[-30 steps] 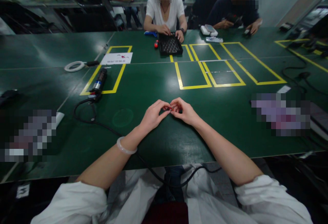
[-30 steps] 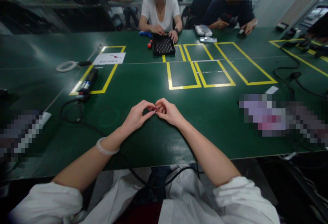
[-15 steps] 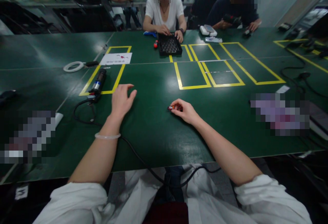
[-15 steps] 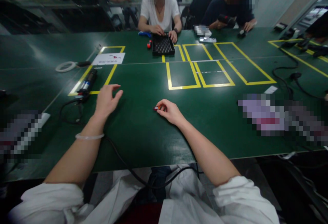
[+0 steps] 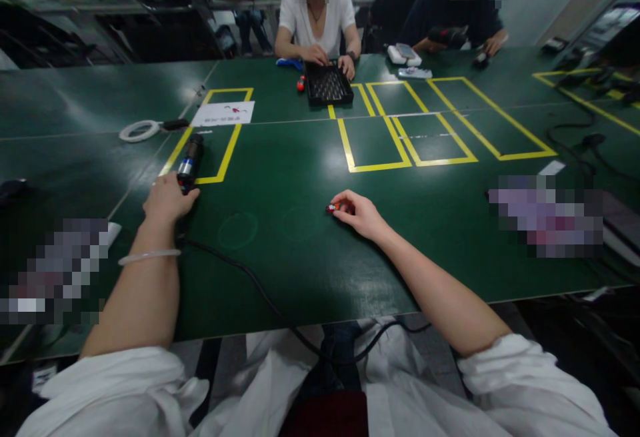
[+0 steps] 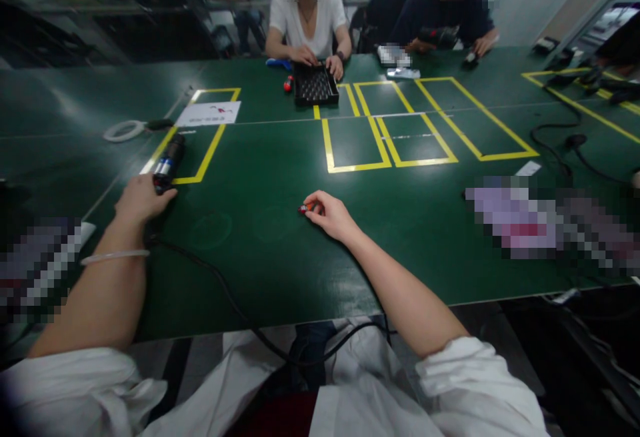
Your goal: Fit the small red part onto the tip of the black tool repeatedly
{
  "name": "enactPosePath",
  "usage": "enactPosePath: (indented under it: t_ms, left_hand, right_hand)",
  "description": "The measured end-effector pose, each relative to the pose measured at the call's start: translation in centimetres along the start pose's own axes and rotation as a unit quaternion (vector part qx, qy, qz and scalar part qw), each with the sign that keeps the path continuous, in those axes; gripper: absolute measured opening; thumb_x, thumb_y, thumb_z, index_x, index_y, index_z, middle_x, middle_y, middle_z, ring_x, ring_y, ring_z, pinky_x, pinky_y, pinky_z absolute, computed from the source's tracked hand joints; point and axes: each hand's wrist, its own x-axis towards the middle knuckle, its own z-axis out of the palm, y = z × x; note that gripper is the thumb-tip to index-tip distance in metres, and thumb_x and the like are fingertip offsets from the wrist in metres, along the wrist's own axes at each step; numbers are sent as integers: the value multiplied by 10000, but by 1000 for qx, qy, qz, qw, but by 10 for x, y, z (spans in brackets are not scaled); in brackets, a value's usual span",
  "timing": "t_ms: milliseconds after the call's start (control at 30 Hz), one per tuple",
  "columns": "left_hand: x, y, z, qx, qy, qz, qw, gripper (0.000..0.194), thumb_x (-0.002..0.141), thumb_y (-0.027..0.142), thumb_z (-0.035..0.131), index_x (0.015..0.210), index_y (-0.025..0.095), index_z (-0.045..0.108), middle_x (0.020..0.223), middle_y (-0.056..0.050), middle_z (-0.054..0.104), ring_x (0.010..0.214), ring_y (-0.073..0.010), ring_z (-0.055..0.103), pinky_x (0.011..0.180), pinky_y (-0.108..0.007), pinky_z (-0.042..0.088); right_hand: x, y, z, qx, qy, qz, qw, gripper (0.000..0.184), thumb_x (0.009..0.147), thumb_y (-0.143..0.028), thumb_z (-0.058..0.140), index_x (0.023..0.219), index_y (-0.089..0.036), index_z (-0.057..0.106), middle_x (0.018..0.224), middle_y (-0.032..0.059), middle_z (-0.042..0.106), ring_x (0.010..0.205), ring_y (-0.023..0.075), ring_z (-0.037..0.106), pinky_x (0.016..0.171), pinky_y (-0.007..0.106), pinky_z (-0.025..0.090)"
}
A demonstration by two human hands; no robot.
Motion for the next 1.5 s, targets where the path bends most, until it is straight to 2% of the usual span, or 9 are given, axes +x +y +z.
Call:
enactPosePath:
  t_ms: [100,267,400,500,667,800,967,1333,1500]
  left_hand:
    - [-9,16,-4,11,-18,-55,998,685,896,546,553,1404,115,392,1343,-170,449,1097,-286,493,868,-393,470]
    - [-31,63,-8,-17,-4,-25,1000,673,833,512,638,1319,75,473,1278,-202,470,1074,-330,537,886,-464,484]
    - [-59,112,-6,-26,33,45,998,668,790,511,656,1275,75,511,1226,-247,503,1090,-400,539,864,-499,481]
    - [-82,148,-6,-32,44,116,992,645,785,464,658,1284,83,509,1188,-249,522,1064,-412,554,869,-500,466]
    - [-122,201,-10,-27,40,217,975,622,819,423,632,1316,83,479,1161,-210,540,1040,-362,571,870,-440,458]
    - [-147,229,-12,-26,31,276,960,616,832,405,624,1343,101,461,1148,-169,552,1035,-318,572,887,-405,450]
    - [-161,241,-11,-43,20,314,948,597,836,368,607,1353,112,454,1199,-164,546,1067,-301,564,919,-399,442]
    - [-162,237,-9,-67,15,321,945,623,838,367,597,1387,120,439,1239,-162,538,1120,-309,558,967,-396,429]
    - [-163,236,-7,-58,21,317,946,656,847,393,586,1416,111,419,1257,-163,533,1091,-306,564,930,-394,441]
  right_hand:
    - [0,1,0,16,-2,5,1000,211,796,-256,651,988,-184,602,723,-29,576,600,110,508,613,258,410]
    - [1,2,0,-11,26,0,1000,194,793,-236,650,978,-187,621,764,-11,599,655,123,540,636,264,419]
    - [1,3,0,-8,39,3,999,198,788,-227,648,980,-188,615,766,-7,607,662,128,542,621,263,414]
    - [1,4,1,4,44,0,999,222,784,-227,648,995,-189,591,793,-3,615,676,130,548,616,260,411]
    - [0,5,0,-16,44,-4,999,188,784,-225,642,943,-200,546,764,-20,594,659,125,531,620,256,405]
    - [-1,5,0,-34,35,-14,999,157,785,-221,634,895,-204,523,741,-29,573,651,125,523,627,255,404]
    - [-2,1,0,-61,15,-21,998,142,773,-194,629,860,-201,517,746,-31,557,643,121,506,628,252,395]
    - [-4,-4,-6,-54,-25,-21,998,131,786,-211,665,870,-182,569,769,-15,593,678,125,533,669,256,418]
    - [-2,-3,-7,-72,7,-54,996,92,791,-213,677,858,-178,624,850,15,581,698,126,546,666,257,440]
